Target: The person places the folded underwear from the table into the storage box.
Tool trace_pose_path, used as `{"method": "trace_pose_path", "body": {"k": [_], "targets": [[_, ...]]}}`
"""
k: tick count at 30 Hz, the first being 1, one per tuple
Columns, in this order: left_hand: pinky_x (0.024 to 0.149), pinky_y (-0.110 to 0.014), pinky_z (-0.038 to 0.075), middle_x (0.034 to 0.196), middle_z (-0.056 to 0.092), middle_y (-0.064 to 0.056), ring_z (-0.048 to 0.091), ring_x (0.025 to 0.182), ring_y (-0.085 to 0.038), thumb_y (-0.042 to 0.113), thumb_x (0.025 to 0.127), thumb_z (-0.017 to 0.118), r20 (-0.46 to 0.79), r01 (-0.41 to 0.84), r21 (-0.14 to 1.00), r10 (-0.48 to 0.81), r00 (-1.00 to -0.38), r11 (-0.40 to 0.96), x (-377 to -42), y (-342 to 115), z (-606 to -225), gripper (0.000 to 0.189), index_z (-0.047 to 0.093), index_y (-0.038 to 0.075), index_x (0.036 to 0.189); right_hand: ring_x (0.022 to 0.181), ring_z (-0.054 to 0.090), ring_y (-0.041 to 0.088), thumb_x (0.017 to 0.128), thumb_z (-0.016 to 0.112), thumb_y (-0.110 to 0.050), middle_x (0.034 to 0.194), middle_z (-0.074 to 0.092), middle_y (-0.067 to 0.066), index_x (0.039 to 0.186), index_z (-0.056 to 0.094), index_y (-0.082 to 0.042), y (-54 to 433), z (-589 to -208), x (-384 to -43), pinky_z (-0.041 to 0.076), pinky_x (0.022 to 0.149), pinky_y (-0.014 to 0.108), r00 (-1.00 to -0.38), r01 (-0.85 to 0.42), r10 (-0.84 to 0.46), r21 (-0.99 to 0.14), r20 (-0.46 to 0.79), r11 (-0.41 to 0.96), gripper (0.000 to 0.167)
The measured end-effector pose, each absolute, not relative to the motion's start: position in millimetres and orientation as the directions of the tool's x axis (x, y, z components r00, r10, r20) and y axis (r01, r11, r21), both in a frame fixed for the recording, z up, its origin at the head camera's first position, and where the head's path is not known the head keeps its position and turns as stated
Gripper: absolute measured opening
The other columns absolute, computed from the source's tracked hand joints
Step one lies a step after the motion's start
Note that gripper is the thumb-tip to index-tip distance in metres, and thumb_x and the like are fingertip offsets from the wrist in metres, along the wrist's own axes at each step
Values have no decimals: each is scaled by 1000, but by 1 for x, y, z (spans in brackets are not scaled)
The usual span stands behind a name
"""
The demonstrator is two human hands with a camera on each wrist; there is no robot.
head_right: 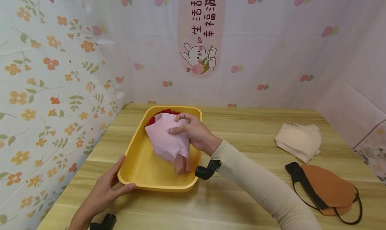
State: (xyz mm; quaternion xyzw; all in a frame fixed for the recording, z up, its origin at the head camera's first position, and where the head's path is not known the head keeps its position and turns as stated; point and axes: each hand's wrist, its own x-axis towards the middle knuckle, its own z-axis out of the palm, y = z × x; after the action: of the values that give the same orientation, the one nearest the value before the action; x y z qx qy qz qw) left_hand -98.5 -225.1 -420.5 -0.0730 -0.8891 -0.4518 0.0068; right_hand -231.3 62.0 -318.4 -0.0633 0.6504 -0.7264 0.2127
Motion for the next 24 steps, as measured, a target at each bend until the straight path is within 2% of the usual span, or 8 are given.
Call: {"method": "trace_pose_path", "body": {"k": [5,11,18,24], "targets": [[110,-49,46,164,29,-22,43,144,-39,37,86,80,66,117,800,108,-992,588,-99,-224,-421,102,18,4,161,101,56,22,87,71,4,112,51,4,97,55,-15,61,-332,-235,59,79,21,-887,232,-414,-973,-206,-13,27],[111,-48,45,164,28,-22,41,145,-39,38,85,80,56,106,804,104,-993,585,-98,-224,-421,104,18,3,161,104,55,22,86,71,4,114,52,4,99,56,-15,58,-349,-237,57,80,21,-877,252,-406,-966,-255,62,28],[111,-49,46,164,29,-21,42,145,-38,39,85,80,71,119,798,104,-992,590,-99,-224,-421,104,19,4,161,97,60,19,84,68,6,110,56,5,110,55,-10,55,-355,-234,58,78,21,-855,252,-446,-964,-265,89,33],[111,-49,46,164,29,-22,42,145,-38,40,85,80,69,117,791,102,-992,601,-99,-224,-421,104,18,4,161,98,57,18,83,63,9,114,54,7,121,52,-5,53,-355,-230,57,75,17,-810,243,-517,-961,-277,135,42]]}}
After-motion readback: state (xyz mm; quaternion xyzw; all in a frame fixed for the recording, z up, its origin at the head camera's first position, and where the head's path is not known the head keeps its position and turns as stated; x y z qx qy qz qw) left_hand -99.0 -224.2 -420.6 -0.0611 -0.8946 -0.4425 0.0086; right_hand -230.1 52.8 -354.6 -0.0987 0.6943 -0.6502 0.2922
